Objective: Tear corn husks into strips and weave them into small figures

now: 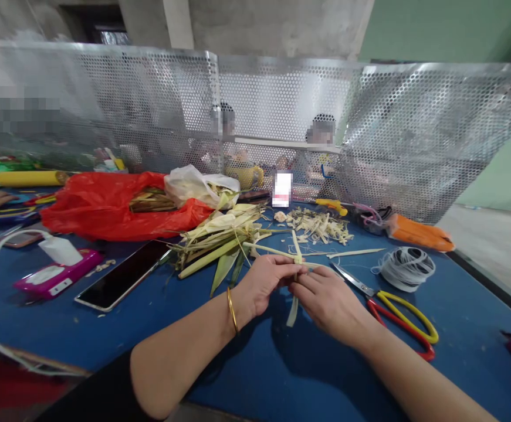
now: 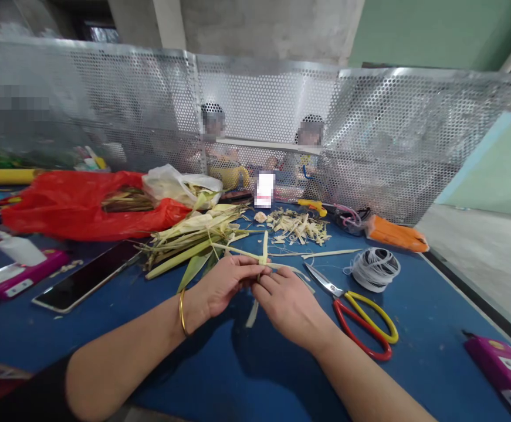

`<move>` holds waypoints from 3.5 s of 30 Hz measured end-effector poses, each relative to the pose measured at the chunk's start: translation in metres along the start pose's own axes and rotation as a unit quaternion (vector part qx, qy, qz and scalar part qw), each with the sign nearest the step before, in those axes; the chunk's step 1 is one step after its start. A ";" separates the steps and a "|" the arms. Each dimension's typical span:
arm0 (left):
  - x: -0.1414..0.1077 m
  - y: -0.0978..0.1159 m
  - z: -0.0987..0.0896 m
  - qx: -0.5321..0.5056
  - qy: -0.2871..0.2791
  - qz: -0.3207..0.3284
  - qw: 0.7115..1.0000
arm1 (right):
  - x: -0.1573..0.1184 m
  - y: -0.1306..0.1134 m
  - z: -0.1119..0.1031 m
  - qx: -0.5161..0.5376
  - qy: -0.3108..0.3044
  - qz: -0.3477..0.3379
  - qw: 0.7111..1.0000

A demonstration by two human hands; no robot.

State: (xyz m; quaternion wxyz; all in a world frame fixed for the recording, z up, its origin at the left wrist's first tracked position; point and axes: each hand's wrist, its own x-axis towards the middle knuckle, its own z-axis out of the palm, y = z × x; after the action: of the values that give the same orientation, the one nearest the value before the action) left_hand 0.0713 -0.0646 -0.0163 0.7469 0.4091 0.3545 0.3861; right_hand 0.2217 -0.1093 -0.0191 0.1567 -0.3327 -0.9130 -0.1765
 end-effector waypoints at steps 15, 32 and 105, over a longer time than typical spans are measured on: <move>0.003 0.004 -0.003 0.003 0.059 0.015 0.998 | -0.002 0.008 -0.007 0.022 0.124 0.150 0.981; 0.005 -0.002 -0.008 0.131 -0.013 0.044 0.990 | -0.001 0.021 -0.006 0.558 0.021 0.461 0.690; -0.003 0.004 0.004 0.025 0.008 0.012 1.000 | -0.003 0.017 -0.006 0.168 0.132 0.342 0.915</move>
State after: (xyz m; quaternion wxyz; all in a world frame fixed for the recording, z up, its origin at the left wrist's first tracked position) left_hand 0.0722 -0.0673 -0.0108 0.7286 0.4288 0.3657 0.3893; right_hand 0.2366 -0.1012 -0.0112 0.3805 -0.5669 -0.7306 0.0013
